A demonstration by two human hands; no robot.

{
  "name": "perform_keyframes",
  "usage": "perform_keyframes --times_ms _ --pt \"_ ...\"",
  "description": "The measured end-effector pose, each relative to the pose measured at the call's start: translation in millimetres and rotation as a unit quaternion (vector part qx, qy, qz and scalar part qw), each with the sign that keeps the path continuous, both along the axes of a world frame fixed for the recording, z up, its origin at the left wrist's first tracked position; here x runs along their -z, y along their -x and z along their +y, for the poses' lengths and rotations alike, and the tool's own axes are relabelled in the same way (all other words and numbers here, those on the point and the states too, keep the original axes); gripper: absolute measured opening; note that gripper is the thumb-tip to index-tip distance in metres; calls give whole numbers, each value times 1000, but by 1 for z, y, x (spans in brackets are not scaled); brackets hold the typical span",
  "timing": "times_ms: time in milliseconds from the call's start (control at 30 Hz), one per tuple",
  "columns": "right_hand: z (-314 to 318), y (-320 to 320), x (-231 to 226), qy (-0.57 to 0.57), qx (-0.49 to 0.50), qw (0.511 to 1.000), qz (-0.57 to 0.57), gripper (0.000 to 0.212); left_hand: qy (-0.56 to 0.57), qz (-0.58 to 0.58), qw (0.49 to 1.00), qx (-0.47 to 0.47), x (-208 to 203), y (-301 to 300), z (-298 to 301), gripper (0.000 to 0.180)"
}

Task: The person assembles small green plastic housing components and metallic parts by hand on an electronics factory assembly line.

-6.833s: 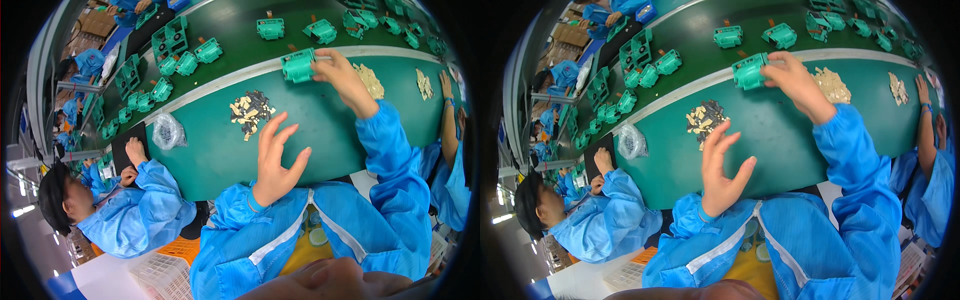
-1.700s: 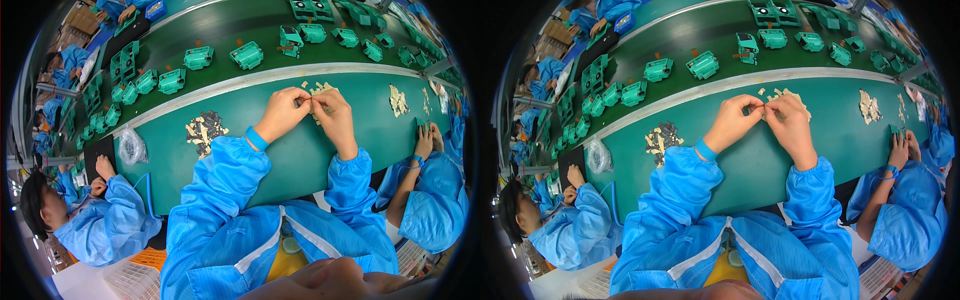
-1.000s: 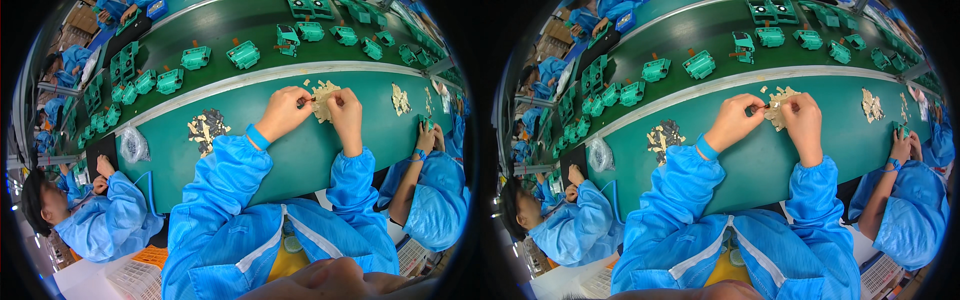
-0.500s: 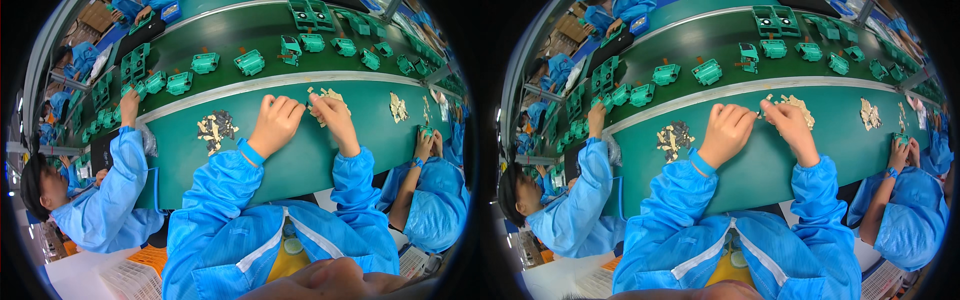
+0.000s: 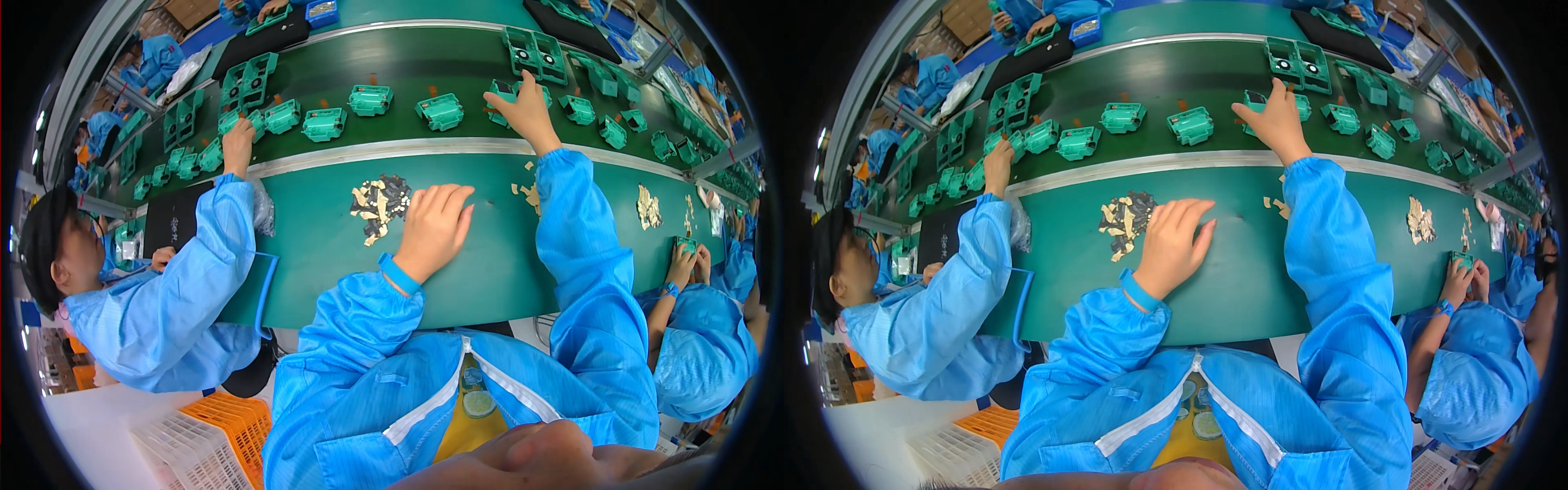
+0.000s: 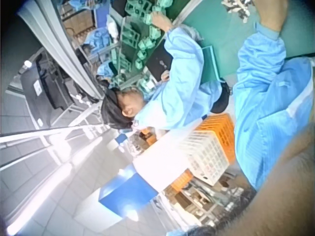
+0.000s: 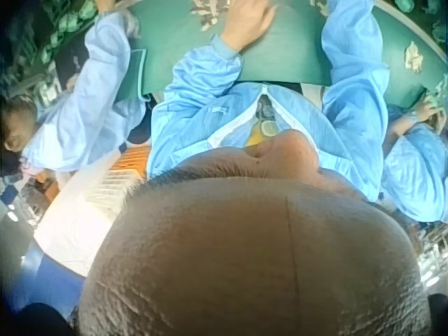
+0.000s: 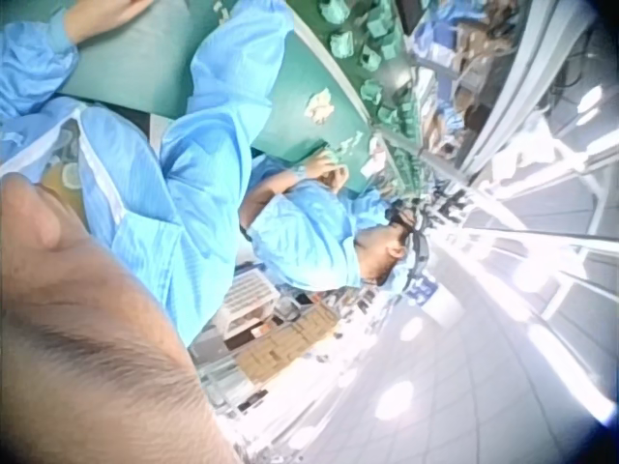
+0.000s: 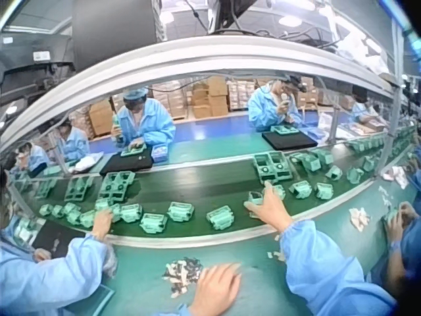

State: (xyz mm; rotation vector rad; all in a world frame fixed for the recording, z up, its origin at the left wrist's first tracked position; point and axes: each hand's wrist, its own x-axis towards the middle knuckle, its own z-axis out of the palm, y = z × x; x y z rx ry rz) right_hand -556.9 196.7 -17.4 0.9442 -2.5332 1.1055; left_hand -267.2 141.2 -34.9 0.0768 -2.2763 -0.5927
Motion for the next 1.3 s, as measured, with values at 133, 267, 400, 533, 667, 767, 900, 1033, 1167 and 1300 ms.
perform_keyframes --times_ms 133,267,400,533,667,767,900,1033,1167,1300 --pt "1 14 2 -19 11 998 -55 97 -67 14 998 -9 5 -5 -8 27" --pt "31 -20 -23 46 -40 963 -264 84 -124 27 992 -12 -8 -10 -13 25" --pt "72 -89 -41 -89 -234 861 -443 73 -194 65 979 -9 -17 -14 -19 24" --pt "89 -125 -30 -159 -403 776 -459 71 -278 15 955 103 -32 -17 -14 25" --pt "102 -143 -31 45 -265 877 -398 50 -216 -99 937 256 -28 -25 -11 42" --pt "126 -166 -21 174 -170 883 -401 20 -156 -196 921 300 -19 -41 4 61" --pt "161 -206 4 239 -106 837 -480 4 -138 -227 946 184 -22 -55 22 64" --pt "169 -245 15 228 -75 803 -545 6 -141 -225 959 102 -22 -64 33 56" --pt "164 -250 14 233 -73 803 -544 7 -209 -194 954 90 -12 -63 44 50" --pt "163 -247 11 191 -86 813 -543 8 -248 -161 952 77 -2 -61 51 47"
